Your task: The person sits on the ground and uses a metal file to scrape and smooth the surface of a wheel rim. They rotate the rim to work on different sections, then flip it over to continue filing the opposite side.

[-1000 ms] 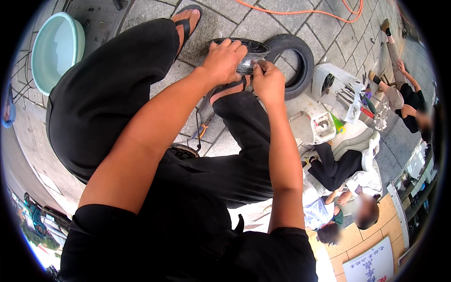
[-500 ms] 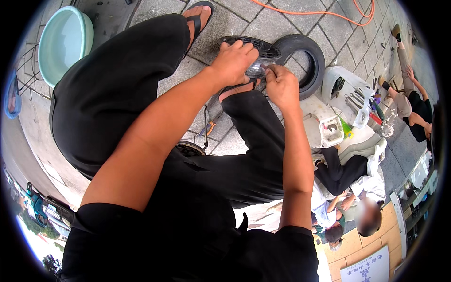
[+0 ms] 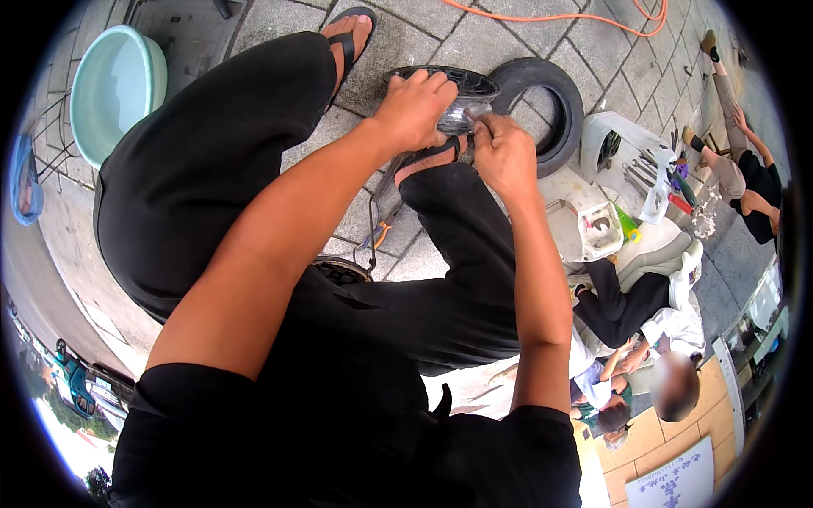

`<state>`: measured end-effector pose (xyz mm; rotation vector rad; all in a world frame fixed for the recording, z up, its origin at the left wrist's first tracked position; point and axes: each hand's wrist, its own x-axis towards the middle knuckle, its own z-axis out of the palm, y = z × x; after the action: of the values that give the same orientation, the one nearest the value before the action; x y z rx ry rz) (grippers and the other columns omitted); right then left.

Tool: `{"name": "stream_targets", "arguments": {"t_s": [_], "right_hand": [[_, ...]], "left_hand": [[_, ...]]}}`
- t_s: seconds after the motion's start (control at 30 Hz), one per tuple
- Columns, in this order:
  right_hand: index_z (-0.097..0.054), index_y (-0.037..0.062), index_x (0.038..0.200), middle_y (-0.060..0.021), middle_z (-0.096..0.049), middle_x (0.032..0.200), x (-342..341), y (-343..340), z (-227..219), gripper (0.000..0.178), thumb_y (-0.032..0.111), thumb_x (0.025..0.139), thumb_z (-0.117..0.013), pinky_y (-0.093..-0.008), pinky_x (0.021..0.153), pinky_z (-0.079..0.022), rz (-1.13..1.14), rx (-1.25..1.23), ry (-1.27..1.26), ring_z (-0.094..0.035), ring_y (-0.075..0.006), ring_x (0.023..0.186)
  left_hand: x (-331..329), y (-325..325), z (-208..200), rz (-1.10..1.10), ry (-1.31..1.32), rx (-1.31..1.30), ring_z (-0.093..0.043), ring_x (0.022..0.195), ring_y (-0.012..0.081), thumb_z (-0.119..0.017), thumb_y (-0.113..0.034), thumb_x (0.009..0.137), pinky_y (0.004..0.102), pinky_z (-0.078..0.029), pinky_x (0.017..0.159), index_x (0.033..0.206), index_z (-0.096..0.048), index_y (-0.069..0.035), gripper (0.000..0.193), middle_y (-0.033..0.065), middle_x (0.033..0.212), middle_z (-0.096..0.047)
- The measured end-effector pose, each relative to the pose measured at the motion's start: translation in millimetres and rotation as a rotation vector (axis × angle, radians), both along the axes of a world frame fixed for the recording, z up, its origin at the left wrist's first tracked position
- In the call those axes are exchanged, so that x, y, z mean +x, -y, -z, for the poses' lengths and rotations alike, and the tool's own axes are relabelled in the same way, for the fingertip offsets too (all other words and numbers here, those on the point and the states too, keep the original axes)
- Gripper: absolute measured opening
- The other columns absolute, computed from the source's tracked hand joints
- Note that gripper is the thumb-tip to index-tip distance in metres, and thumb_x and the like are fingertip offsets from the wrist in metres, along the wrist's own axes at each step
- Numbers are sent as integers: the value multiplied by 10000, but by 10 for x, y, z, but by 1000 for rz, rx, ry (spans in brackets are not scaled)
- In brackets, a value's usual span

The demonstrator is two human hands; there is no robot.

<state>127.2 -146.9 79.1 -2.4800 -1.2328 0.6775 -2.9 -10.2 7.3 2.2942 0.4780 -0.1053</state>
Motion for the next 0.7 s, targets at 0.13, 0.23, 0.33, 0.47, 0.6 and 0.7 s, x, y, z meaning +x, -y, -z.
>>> {"name": "stream_targets", "arguments": {"t_s": [0.13,0.23,0.33,0.47,0.6,0.7], "right_hand": [[-774,15,982,-221,-744,954,85,-158,173,185,142,975,-640,-522,800,-581,-46,68,70,-721,-438,880],[-768,17,966,-219,-747,975,9,-17,26,184,151,973,-643,-520,801,-585,-40,-1,7,-724,-439,889],[-773,20,980,-207,-748,966,63,33,45,190,163,975,-648,-511,801,-591,-10,-21,24,-730,-430,894],[-771,24,987,-197,-734,931,116,-95,-22,183,162,976,-651,-509,791,-594,-113,-23,76,-731,-425,879],[-772,35,1003,-188,-733,948,110,-31,-9,177,157,975,-647,-513,786,-597,-100,-17,87,-732,-416,869],[-784,26,1060,-190,-731,949,151,-73,15,188,139,973,-662,-508,780,-592,-185,-82,104,-726,-424,863]], "left_hand": [[35,-40,23,18,0,-2,-578,1220,294,-940,-272,659,552,-470,929,1152,-620,-125,606,34,1203,-603],[55,-88,22,35,-8,12,-576,1226,292,-939,-279,663,552,-472,933,1171,-622,-127,617,35,1213,-604],[89,-33,16,24,-6,22,-573,1242,293,-943,-301,663,551,-475,954,1173,-627,-131,623,32,1224,-605],[89,-130,-15,38,-25,26,-575,1249,299,-943,-327,677,545,-476,960,1175,-631,-124,622,31,1241,-617],[130,-111,24,39,-15,17,-570,1256,300,-943,-339,677,551,-472,967,1187,-635,-121,634,33,1239,-618],[89,-111,23,62,3,29,-570,1261,307,-941,-324,669,552,-473,971,1187,-634,-117,637,43,1259,-616]]}}
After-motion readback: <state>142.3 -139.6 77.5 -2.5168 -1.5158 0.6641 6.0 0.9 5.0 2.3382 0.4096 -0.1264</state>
